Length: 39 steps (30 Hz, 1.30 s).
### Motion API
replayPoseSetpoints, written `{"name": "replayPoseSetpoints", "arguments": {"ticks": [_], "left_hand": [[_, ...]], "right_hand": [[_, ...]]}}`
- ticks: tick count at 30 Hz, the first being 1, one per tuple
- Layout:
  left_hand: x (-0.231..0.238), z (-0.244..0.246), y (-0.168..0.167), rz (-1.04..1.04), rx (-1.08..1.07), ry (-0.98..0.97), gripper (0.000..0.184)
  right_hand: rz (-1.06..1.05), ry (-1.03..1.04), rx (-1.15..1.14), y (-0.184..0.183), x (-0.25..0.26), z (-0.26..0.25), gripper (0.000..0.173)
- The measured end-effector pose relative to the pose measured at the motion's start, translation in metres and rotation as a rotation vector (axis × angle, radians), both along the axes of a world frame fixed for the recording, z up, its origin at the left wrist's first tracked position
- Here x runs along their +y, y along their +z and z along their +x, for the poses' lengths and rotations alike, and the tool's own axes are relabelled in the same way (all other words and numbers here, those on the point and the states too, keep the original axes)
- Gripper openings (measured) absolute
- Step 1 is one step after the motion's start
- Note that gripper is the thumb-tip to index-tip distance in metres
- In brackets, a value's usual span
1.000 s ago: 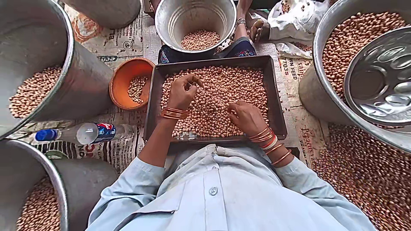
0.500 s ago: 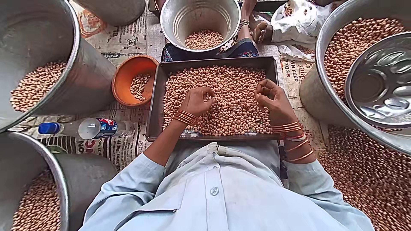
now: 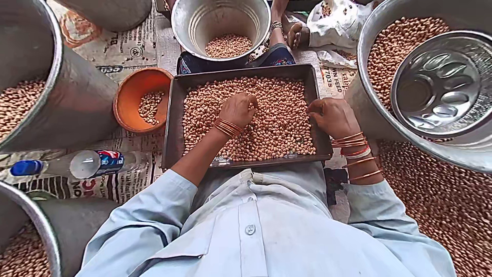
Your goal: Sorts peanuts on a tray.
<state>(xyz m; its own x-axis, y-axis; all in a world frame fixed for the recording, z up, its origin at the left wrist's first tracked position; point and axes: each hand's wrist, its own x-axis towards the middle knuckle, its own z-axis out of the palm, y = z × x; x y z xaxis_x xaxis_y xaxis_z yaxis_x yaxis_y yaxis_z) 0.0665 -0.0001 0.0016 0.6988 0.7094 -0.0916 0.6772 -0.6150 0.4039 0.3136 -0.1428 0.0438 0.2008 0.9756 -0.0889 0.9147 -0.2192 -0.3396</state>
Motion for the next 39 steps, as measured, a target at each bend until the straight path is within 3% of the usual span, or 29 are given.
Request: {"name": "replayPoseSetpoints", "arguments": {"ticks": [3, 7, 9, 14, 18, 23, 28, 30, 32, 35, 39], "left_hand": [[0.001, -0.005, 0.002, -0.038, -0.043, 0.006, 0.022], [0.024, -0.048, 0.009, -0.356, -0.522, 0.223, 0.017], [0.030, -0.075, 0.010, -0.392, -0.615, 0.288, 0.025], [-0.010, -0.095, 0.013, -0.167, -0.162, 0.321, 0.014], [-0.027, -0.092, -0.004, 0.000, -0.073, 0.237, 0.019], [-0.026, -0.086, -0.013, 0.049, -0.027, 0.205, 0.018], [-0.003, -0.110, -0.001, -0.295, -0.421, 0.369, 0.017], [0.008, -0.117, 0.005, -0.271, -0.423, 0.423, 0.029], [0.007, -0.110, 0.014, -0.172, -0.291, 0.424, 0.022], [0.004, -0.092, 0.010, 0.000, -0.113, 0.330, 0.020], [0.001, -0.080, 0.003, -0.029, -0.008, 0.324, 0.020]], "right_hand": [[-0.028, 0.138, -0.087, -0.008, 0.003, -0.010, 0.015], [0.007, 0.221, -0.199, -0.021, 0.006, -0.017, 0.012], [-0.011, 0.214, -0.232, -0.020, 0.007, -0.021, 0.014], [-0.013, 0.214, -0.284, -0.023, 0.004, -0.025, 0.010], [-0.027, 0.206, -0.261, -0.021, 0.005, -0.026, 0.013], [0.118, 0.151, 0.129, -0.009, -0.010, -0.007, 0.018], [0.264, 0.039, 1.037, -0.020, -0.041, 0.010, 0.010], [0.243, 0.008, 1.181, -0.019, -0.045, 0.011, 0.016], [0.201, -0.006, 1.066, -0.011, -0.044, 0.004, 0.015], [0.115, 0.037, 0.605, 0.009, -0.028, -0.019, 0.011], [0.077, 0.190, 0.281, 0.019, 0.002, -0.061, 0.010]]}}
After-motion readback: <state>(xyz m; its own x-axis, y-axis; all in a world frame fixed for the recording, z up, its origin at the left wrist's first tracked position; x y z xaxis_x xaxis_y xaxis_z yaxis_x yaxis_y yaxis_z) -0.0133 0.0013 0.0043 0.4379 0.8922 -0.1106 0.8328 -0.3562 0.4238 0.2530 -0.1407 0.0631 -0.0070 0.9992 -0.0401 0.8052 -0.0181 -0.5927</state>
